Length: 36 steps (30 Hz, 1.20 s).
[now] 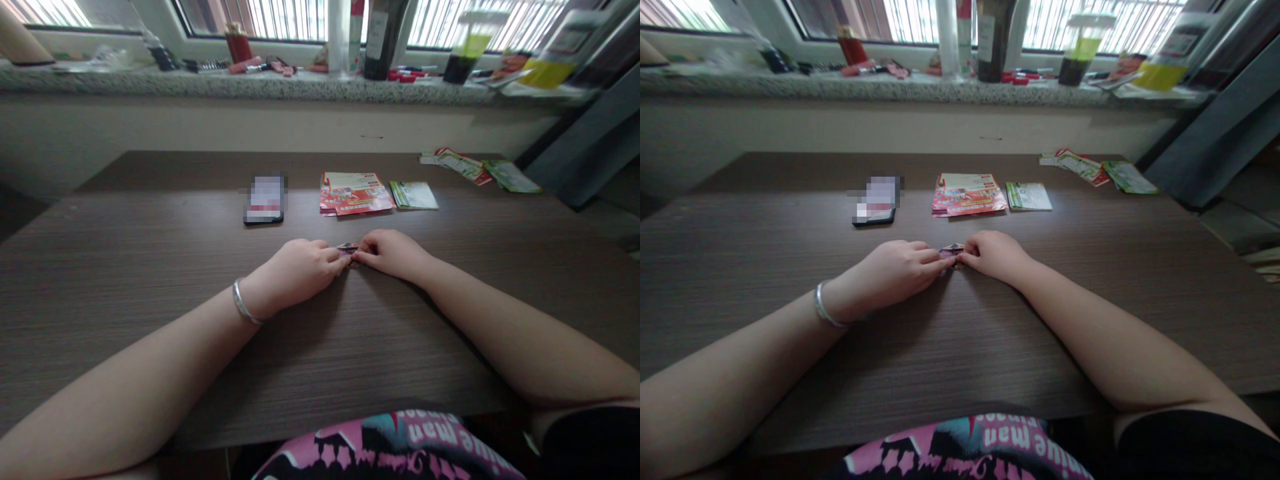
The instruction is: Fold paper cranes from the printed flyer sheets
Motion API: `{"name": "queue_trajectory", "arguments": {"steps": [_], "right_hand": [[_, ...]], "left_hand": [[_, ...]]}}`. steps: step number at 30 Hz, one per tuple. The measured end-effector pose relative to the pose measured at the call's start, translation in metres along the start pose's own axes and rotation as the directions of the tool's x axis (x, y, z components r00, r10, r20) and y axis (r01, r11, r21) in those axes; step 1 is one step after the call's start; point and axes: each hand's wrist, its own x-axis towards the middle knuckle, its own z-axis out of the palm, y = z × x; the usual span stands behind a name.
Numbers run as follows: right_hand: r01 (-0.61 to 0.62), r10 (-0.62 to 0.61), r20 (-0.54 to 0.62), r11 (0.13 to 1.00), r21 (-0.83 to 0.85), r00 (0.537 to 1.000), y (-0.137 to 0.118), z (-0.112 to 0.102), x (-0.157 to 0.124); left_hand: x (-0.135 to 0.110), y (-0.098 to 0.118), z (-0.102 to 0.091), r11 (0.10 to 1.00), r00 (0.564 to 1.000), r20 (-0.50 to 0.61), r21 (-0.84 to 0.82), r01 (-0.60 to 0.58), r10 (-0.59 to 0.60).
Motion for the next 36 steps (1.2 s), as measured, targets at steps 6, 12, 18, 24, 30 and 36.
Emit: {"name": "queue_trajectory", "arguments": {"steps": [6, 12, 18, 24, 30, 36], "right_hand": [[0.07, -0.073, -0.031, 0.993, -0.097, 0.997, 0.0002, 0.001, -0.001], [0.078, -0.08, -0.014, 0.991, -0.112, 0.997, 0.0015, 0.002, 0.0009], [0.073, -0.075, -0.011, 0.992, -0.106, 0.997, -0.0015, 0.0021, 0.0], [0.059, -0.061, -0.018, 0.993, -0.106, 0.998, -0.0013, 0.0028, -0.0009], [0.046, -0.049, -0.044, 0.996, -0.07, 0.998, -0.0006, 0.0038, -0.0012], [0.363, -0.376, -0.122, 0.925, -0.113, 0.919, 0.0007, 0.0059, -0.0076]], "left_hand": [[0.0003, 0.0017, -0.0009, 1.0, 1.0, 0.013, 0.015, 0.009, -0.009], [0.0014, 0.0027, 0.0007, 1.0, 1.0, 0.011, 0.014, 0.017, -0.017], [0.0017, 0.0032, 0.0018, 1.0, 0.999, 0.022, -0.005, 0.031, -0.031], [0.0012, 0.003, 0.0032, 0.998, 0.998, 0.033, -0.033, 0.058, -0.057], [0.0014, 0.0033, 0.0019, 0.997, 0.997, 0.047, -0.041, 0.066, -0.065], [-0.0005, 0.0044, 0.0021, 0.996, 0.996, 0.047, -0.051, 0.076, -0.074]]}}
